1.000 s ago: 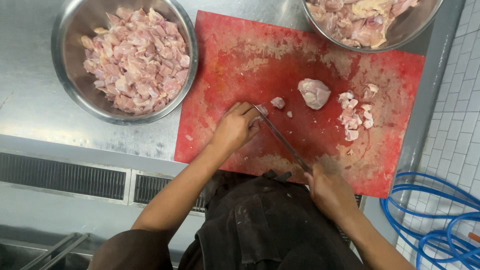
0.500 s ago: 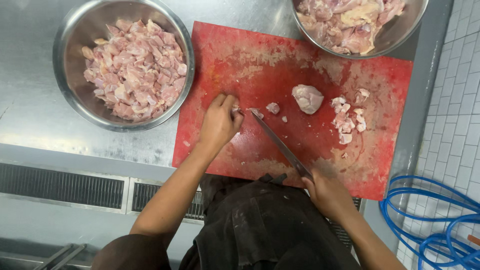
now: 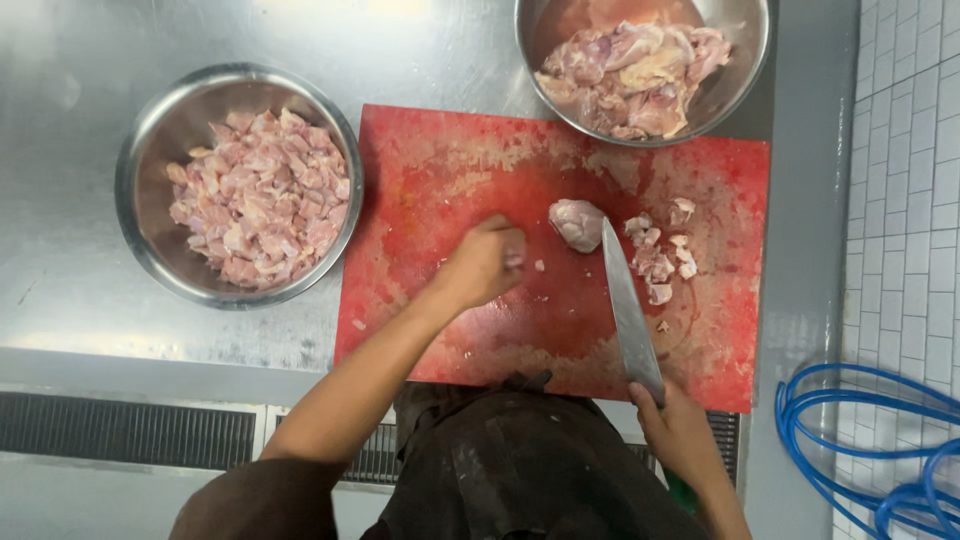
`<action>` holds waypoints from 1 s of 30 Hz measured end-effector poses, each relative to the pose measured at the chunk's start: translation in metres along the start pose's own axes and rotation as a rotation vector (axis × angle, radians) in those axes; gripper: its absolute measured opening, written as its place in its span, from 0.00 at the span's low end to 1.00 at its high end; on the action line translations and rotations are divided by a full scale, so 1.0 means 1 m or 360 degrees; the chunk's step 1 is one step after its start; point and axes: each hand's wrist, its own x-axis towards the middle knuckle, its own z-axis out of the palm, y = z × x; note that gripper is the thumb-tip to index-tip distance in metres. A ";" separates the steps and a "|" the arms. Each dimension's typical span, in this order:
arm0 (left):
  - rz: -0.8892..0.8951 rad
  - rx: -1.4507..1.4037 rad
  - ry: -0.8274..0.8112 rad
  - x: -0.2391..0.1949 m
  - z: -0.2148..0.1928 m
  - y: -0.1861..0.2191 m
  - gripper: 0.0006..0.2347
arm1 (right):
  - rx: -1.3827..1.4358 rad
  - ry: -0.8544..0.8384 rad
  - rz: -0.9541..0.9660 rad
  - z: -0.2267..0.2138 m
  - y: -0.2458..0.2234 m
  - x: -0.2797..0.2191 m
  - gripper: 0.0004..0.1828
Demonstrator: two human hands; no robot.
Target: The person cuts raw chicken meat into small pieces on a red cutting board using a kitchen knife and places the processed pieces into a metal bowl.
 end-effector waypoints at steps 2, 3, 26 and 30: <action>0.0284 0.0076 0.0442 -0.021 -0.050 0.005 0.10 | 0.0070 0.0003 0.0044 0.002 0.007 -0.003 0.19; 0.0161 0.0117 0.0594 -0.046 -0.084 0.007 0.10 | 0.0105 0.0003 0.0074 0.003 0.011 -0.004 0.20; 0.0270 0.0552 0.0121 0.073 0.041 0.030 0.30 | 0.0154 0.0172 0.0086 -0.010 0.001 -0.009 0.19; -0.0015 0.0727 -0.0227 0.089 0.053 0.028 0.22 | 0.0236 0.0146 0.0257 -0.003 0.022 -0.021 0.19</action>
